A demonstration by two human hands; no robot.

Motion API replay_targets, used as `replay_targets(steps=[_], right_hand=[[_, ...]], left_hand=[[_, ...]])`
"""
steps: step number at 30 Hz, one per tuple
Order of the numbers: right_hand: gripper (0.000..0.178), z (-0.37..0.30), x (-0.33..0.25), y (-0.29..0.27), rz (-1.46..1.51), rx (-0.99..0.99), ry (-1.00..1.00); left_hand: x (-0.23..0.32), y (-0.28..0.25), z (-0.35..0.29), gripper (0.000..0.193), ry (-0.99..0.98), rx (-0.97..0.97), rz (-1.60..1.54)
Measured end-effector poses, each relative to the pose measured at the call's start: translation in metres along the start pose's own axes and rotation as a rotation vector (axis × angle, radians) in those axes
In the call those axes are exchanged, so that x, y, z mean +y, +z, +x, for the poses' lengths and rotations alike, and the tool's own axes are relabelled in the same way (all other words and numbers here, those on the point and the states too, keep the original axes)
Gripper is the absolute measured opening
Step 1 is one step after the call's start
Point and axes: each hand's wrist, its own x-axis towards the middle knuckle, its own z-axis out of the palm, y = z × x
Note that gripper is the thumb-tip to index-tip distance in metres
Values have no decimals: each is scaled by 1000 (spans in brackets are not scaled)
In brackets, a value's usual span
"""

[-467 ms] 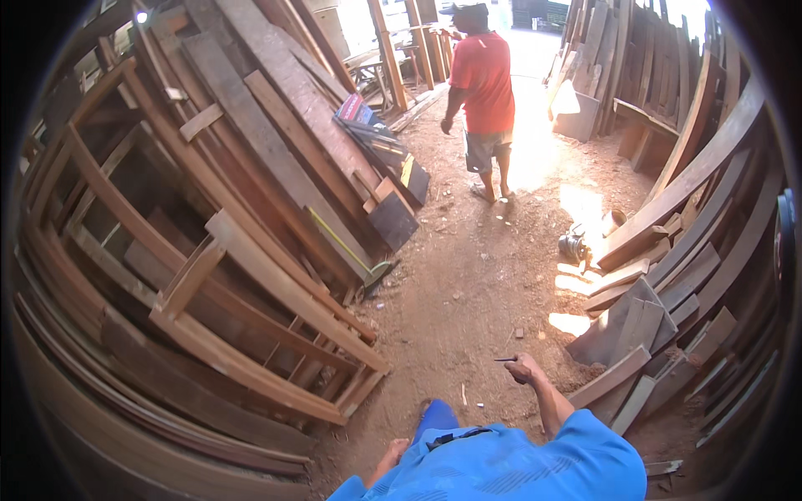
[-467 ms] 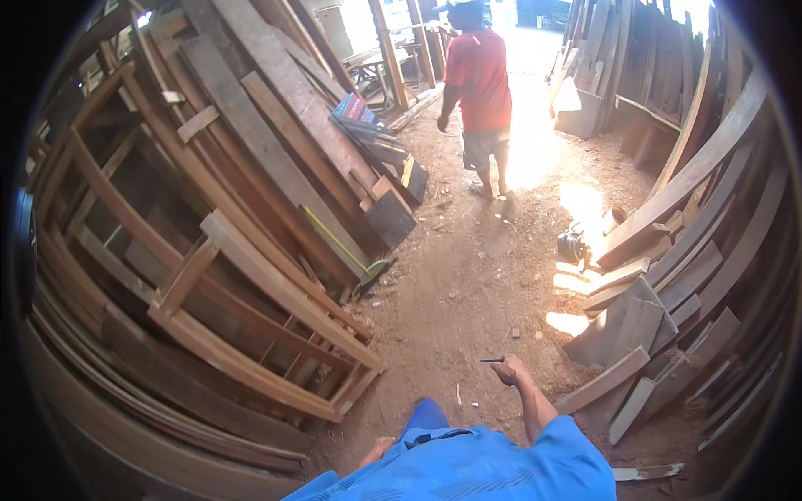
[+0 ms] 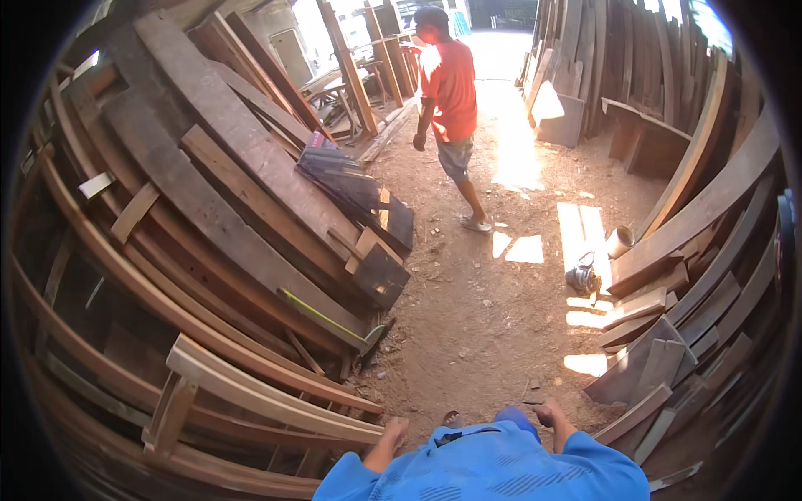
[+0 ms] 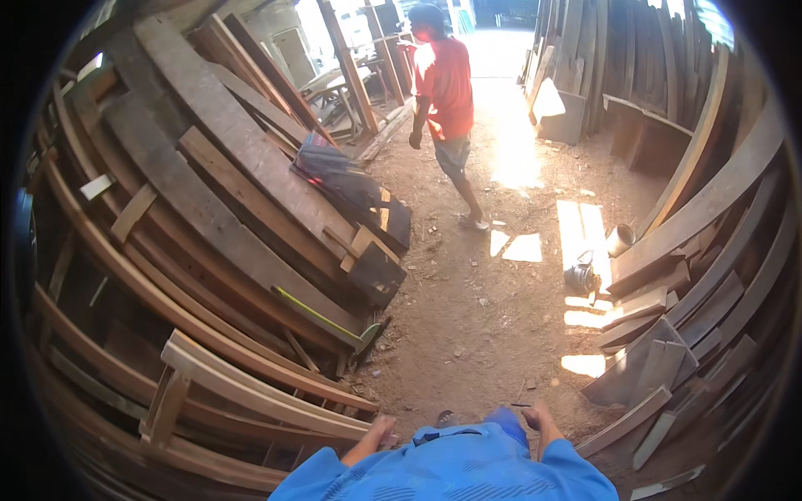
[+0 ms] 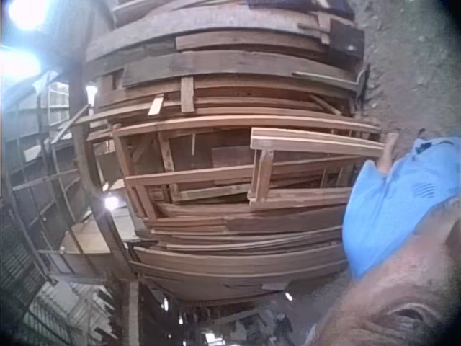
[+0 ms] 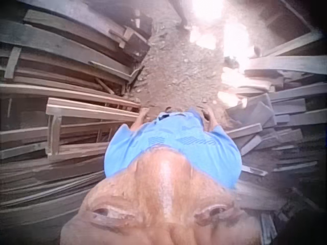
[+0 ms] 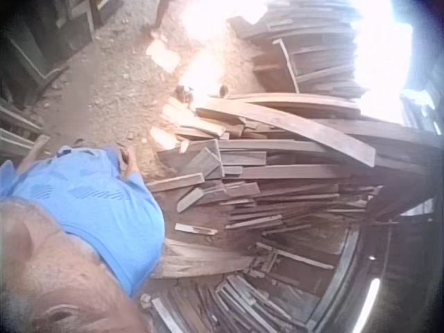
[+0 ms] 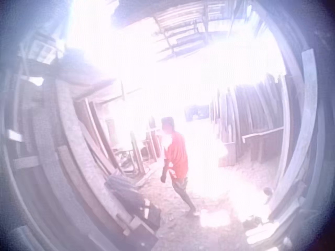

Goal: The person uses a measuring tape and a pencil to mark a square wooden frame on a workbench.

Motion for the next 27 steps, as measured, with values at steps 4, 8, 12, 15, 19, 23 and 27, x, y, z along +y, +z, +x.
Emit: replay_targets(steps=[4,8,12,15,19,23,27], right_hand=[[36,30,-10,-8,516,-132,442],[32,51,-29,-36,236,-217,299],[30,153,-42,-74,-171,-179,-271],[28,240,-58,-137,-568,-159,-486],[33,393,-145,-244,-557,-417,-250],[35,531,-242,-346,75,182,-46],[43,546,-430,-380,428,-29,-14]], left_hand=[[123,-93,120,41,43,133,-200],[200,-119,203,52,55,80,-362],[228,-119,247,47,-41,-8,-254],[258,-97,236,46,-263,-121,-298],[291,-112,237,53,-260,-224,-158],[350,-115,293,52,-172,-269,-219],[363,-155,330,51,-238,-201,-217]])
